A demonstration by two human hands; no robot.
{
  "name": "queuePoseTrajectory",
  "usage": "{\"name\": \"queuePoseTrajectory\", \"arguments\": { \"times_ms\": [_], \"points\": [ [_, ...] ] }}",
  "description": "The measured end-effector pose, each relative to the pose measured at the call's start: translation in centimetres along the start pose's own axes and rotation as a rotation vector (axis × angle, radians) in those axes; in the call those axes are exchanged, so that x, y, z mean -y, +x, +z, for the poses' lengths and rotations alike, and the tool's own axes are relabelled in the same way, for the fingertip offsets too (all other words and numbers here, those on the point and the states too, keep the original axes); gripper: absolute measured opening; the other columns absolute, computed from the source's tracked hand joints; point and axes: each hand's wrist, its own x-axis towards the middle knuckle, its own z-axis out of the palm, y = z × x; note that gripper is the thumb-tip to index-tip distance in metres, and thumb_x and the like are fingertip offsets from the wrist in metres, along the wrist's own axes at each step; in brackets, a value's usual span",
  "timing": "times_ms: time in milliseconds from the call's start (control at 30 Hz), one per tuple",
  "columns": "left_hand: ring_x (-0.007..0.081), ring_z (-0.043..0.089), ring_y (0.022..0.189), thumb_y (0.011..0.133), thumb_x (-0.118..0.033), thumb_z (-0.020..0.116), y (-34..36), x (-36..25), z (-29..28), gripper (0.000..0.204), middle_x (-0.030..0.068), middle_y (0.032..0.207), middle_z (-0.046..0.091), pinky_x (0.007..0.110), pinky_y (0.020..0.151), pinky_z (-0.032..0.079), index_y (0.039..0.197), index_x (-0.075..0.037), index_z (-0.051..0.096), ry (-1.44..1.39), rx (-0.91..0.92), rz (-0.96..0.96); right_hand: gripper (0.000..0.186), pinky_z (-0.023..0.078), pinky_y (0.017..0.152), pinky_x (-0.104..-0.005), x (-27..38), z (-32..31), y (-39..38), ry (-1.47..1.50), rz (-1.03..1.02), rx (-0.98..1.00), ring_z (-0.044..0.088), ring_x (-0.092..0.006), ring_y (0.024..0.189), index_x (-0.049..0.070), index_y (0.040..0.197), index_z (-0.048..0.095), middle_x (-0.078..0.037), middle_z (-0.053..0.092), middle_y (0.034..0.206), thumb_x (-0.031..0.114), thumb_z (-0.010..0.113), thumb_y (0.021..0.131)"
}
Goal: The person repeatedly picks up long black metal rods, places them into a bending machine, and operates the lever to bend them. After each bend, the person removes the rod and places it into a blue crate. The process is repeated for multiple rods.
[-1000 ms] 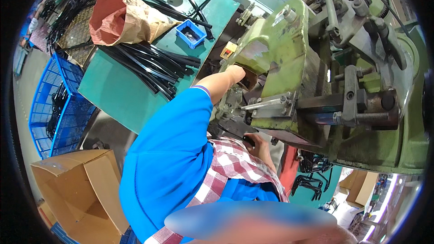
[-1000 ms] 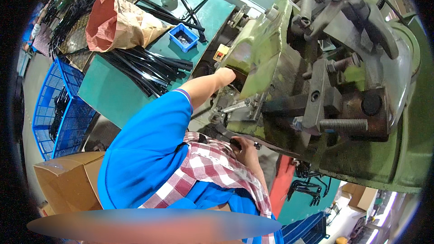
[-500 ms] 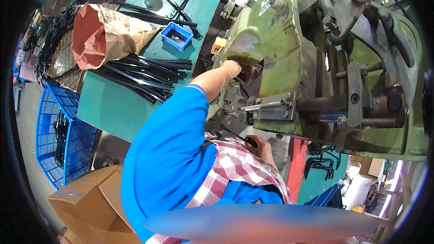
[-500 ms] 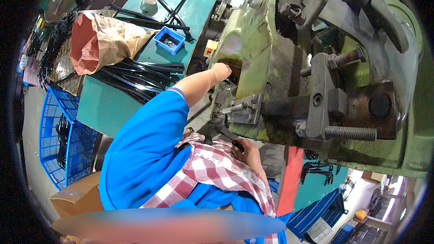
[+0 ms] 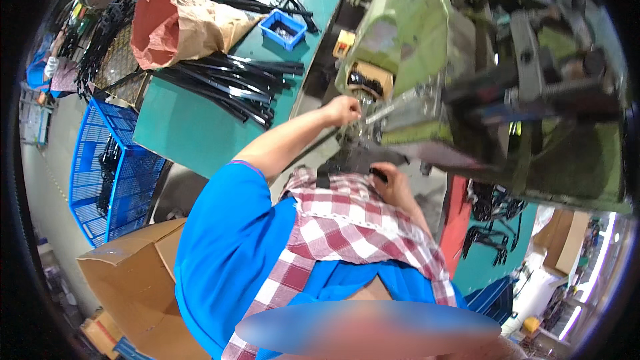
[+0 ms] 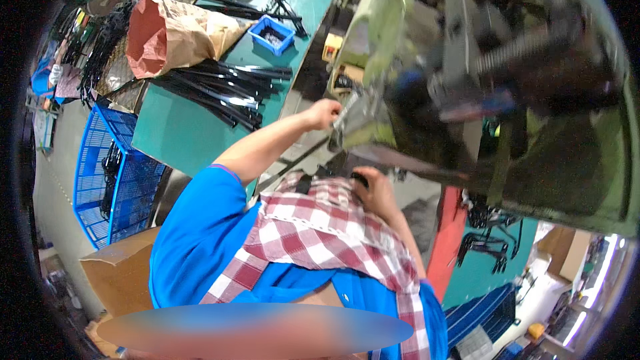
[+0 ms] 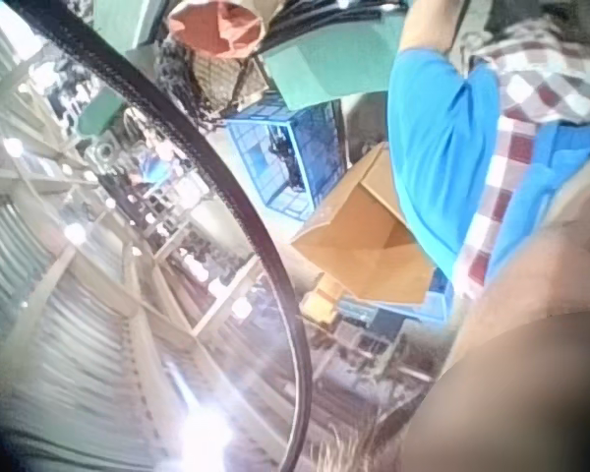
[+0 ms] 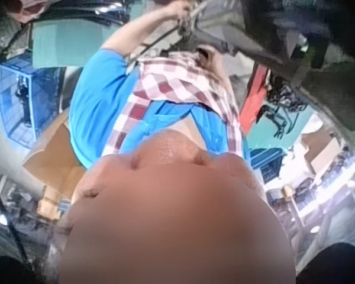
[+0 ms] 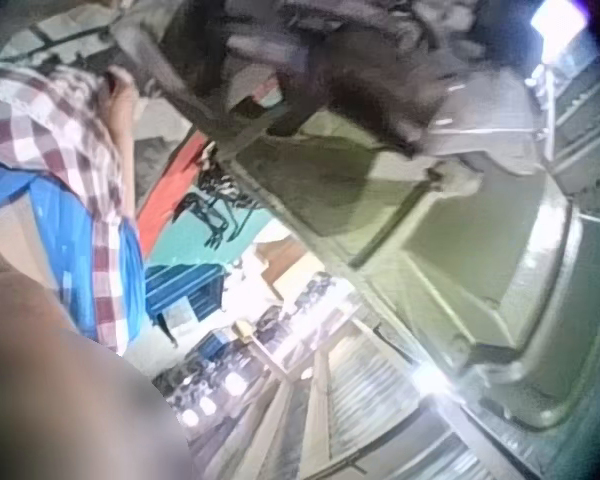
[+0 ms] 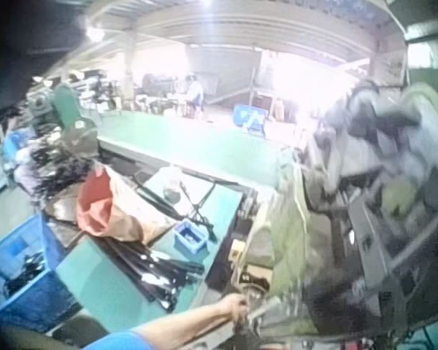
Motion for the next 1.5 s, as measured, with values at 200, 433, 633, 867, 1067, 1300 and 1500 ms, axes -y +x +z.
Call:
{"name": "queuePoseTrajectory", "arguments": {
  "times_ms": [200,433,633,867,1067,1300,1500],
  "points": [
    [0.01,0.054,0.067,0.083,-0.009,0.067,-6.9,-9.9,-5.0,0.013,0.0022,0.075,0.06,0.026,0.062,0.045,0.092,-0.001,0.062,-0.473,0.197,-0.177,0.027,0.048,0.08,-0.0429,0.5,-0.8,1.9,-0.139,-0.114,0.057,0.059,-0.0384,0.093,0.002,0.105,0.061,-0.019,0.063,0.099,0.016,0.064,0.083],
    [0.0139,0.057,0.066,0.077,-0.012,0.072,-6.1,-9.0,-3.2,0.02,0.0072,0.074,0.065,0.03,0.064,0.046,0.09,0.001,0.066,-0.32,0.225,-0.062,0.03,0.049,0.079,-0.0425,-0.5,-1.0,2.4,-0.175,-0.098,0.024,0.059,-0.0374,0.098,0.007,0.11,0.059,-0.017,0.062,0.105,0.02,0.065,0.084],
    [0.0136,0.06,0.065,0.077,-0.016,0.073,-5.7,-4.0,-0.4,0.026,0.0069,0.071,0.064,0.029,0.061,0.048,0.092,0.002,0.061,-0.22,0.003,0.083,0.025,0.05,0.071,-0.0371,3.3,-1.2,3.3,0.153,-0.191,-0.163,0.064,-0.0351,0.08,0.003,0.105,0.062,-0.019,0.065,0.091,0.011,0.066,0.081],
    [0.0098,0.056,0.061,0.076,-0.003,0.069,-8.5,-8.6,-0.8,0.011,0.0019,0.071,0.063,0.025,0.055,0.043,0.085,0.0,0.065,-0.762,0.082,-0.184,0.02,0.047,0.058,-0.0368,2.3,-0.4,5.0,-0.122,-0.209,-0.157,0.061,-0.0351,0.063,0.003,0.101,0.065,-0.018,0.062,0.07,0.013,0.063,0.084],
    [0.0154,0.06,0.059,0.072,-0.011,0.072,-8.5,-11.8,-2.6,0.019,0.0093,0.065,0.063,0.032,0.055,0.047,0.076,0.005,0.062,-0.422,-0.029,-0.209,0.019,0.044,0.053,-0.0369,2.4,0.5,5.6,-0.106,-0.318,-0.275,0.057,-0.0334,0.055,0.004,0.1,0.066,-0.018,0.059,0.065,0.016,0.061,0.086],
    [0.0131,0.062,0.062,0.082,-0.009,0.066,-7.5,-8.2,-0.8,0.012,0.0081,0.073,0.066,0.029,0.057,0.049,0.087,0.001,0.064,-0.377,0.013,-0.184,0.023,0.05,0.069,-0.0333,1.4,2.2,6.3,-0.241,-0.157,-0.331,0.068,-0.03,0.078,-0.001,0.101,0.064,-0.019,0.066,0.079,0.017,0.065,0.086],
    [0.029,0.064,0.077,0.081,-0.015,0.064,-11.1,-1.4,-3.0,0.014,0.0137,0.084,0.067,0.039,0.069,0.05,0.09,-0.004,0.065,0.156,-0.125,-0.061,0.022,0.049,0.07,-0.0298,-0.7,3.9,6.0,-0.133,-0.02,-0.269,0.064,-0.0212,0.076,0.001,0.105,0.061,-0.015,0.067,0.087,0.013,0.065,0.087]
  ]
}}
